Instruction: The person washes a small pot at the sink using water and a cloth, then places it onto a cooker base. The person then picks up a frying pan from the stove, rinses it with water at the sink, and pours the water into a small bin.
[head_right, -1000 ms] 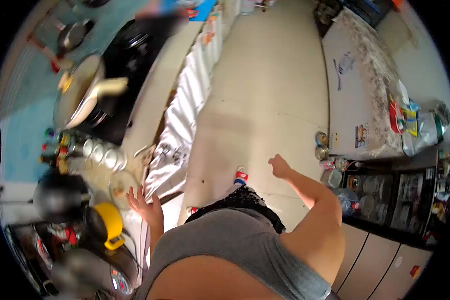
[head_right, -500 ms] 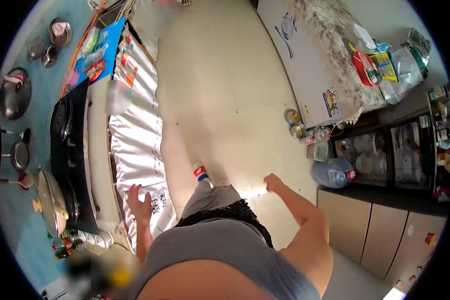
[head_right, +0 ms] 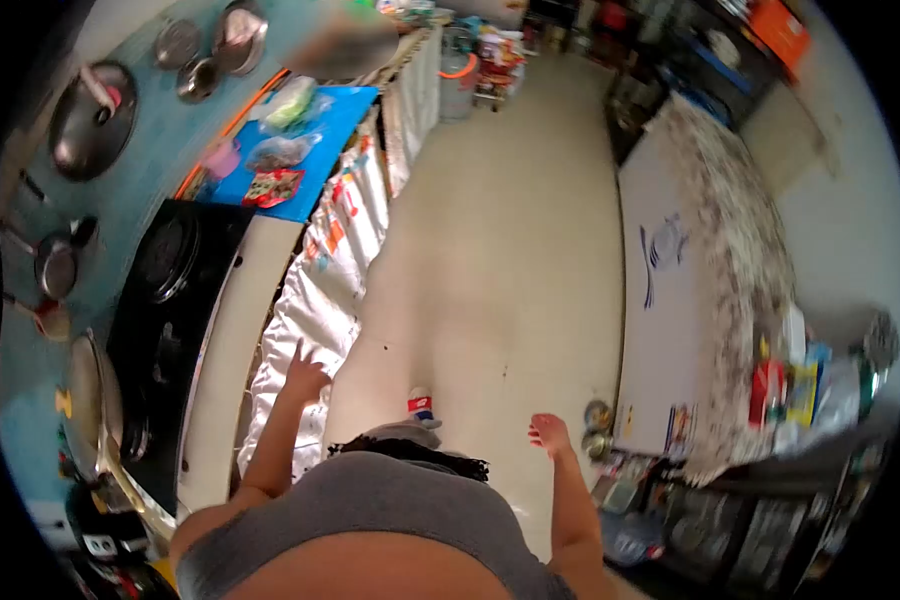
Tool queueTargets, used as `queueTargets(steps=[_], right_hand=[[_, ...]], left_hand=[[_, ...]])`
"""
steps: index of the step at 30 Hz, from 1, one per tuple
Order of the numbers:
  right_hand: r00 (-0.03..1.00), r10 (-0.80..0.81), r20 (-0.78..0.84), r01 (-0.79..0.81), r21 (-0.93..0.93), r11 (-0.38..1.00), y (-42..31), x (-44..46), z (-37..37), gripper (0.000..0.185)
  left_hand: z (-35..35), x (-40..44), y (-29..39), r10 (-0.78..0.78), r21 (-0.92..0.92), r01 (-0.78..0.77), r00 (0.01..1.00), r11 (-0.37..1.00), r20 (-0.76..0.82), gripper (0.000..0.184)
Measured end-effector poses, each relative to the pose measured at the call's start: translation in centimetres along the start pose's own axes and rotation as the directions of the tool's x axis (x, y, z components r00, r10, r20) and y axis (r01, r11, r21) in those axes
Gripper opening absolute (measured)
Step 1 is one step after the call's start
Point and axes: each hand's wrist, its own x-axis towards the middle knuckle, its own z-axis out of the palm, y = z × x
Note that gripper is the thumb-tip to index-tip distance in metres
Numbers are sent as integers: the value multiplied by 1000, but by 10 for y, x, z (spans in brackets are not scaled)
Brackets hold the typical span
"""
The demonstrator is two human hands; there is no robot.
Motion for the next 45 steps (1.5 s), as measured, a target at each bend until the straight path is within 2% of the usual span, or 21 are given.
queueTargets(steps=[1,2,4,7,10,12,15,16,17,18,20,21,22,24,26,27,31,33,39,43,45], right_hand=[[1000,26,-8,-26,-32,999,0,20,-9,19],[998,53,-17,-54,-58,997,3,44,-18,16],[998,55,24,-53,-54,997,26,87,-44,9],[959,268,89,-255,-141,957,65,137,-88,10],[774,601,199,-558,-233,797,118,200,-135,18],[815,569,104,-417,-577,702,45,197,-122,15],[863,493,-108,-470,-528,707,-67,247,-115,12],[889,458,-22,-320,-744,586,-89,302,-118,20],[966,170,197,147,-952,268,-132,369,-120,26],[863,1,505,495,-845,-200,-176,411,-111,32],[909,-126,397,379,-914,-145,-308,463,-20,33],[828,-339,448,481,-877,16,-355,503,23,23],[777,-343,528,485,-849,-208,-444,470,97,26],[625,-506,595,680,-733,-21,-544,459,217,27],[434,-487,758,833,-543,-104,-622,414,328,24],[119,-552,825,975,-203,-93,-637,410,376,21],[-175,-541,823,985,145,-97,-658,338,526,18],[-240,-421,875,966,173,-191,-647,317,569,24],[-293,34,955,953,289,85,-615,234,613,25],[-324,287,901,913,219,346,-604,166,640,21],[-442,322,837,852,280,443,-594,136,662,19]], left_hand=[[8,28,-11,90,-29,-88,993,996,81,48],[-19,32,-4,11,-419,11,999,908,49,49],[-33,59,-2,-57,-541,-96,964,835,-258,44],[-96,92,-7,6,-185,-65,954,981,-301,41],[-112,146,-18,-99,-338,-21,938,941,-334,39],[-127,175,-30,-132,-388,-1,940,922,-316,38],[-134,205,-39,-270,-534,50,900,844,-342,37],[-141,215,-45,-356,-631,59,864,773,-356,36],[-151,227,-55,-439,-711,57,820,701,-368,35],[-154,236,-58,-542,-727,68,714,684,-443,33],[-177,247,-67,-686,-855,91,643,510,-340,33],[-188,250,-69,-751,-908,94,600,408,-275,34],[-197,254,-73,-769,-903,93,566,419,-298,34],[-208,261,-77,-803,-945,42,541,323,-250,33],[-216,263,-80,-824,-958,40,522,283,-221,33],[-219,265,-83,-825,-961,78,535,265,-184,33],[-216,268,-94,-823,-964,102,548,245,-151,32],[-206,267,-106,-773,-943,114,608,313,-183,33],[-199,215,-114,-872,-958,197,480,211,-93,33],[-192,166,-77,-953,-978,178,262,-106,151,31],[-168,149,-40,-983,-946,280,42,-162,180,29]])
